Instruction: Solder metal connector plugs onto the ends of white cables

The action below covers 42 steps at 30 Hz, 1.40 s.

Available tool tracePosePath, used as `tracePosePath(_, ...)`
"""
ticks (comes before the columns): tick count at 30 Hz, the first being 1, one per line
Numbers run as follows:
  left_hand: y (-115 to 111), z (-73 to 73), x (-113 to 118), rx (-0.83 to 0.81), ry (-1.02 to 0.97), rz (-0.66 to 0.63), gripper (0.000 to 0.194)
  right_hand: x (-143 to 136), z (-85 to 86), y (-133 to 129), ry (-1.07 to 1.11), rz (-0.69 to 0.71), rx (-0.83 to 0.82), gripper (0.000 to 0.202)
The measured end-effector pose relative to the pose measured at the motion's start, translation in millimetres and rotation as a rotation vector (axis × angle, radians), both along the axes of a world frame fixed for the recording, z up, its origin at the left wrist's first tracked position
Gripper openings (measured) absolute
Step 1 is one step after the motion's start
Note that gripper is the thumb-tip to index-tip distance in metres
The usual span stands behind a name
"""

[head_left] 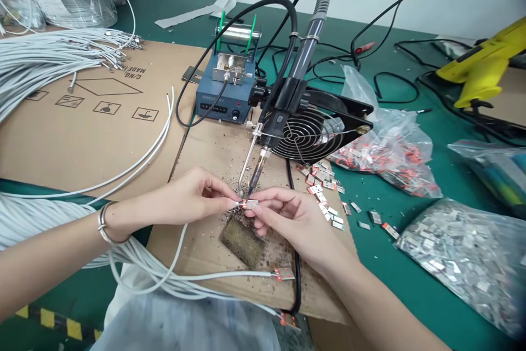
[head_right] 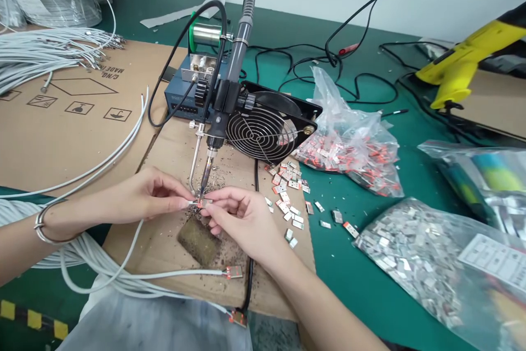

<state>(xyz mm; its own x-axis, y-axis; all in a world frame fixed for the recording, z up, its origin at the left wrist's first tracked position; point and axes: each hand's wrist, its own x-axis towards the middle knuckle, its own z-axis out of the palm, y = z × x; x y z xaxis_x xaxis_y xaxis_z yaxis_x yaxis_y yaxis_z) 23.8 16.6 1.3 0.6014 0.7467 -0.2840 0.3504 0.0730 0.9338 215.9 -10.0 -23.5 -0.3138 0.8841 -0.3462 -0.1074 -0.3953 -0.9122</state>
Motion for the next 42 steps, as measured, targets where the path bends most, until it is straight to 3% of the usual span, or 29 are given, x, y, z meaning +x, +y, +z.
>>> tracePosePath(42,3.1,2.0,3.7,-0.082,0.004,0.053,0.015,2.2,-1.6,0.8,-0.038,0.006,0.092,0.019)
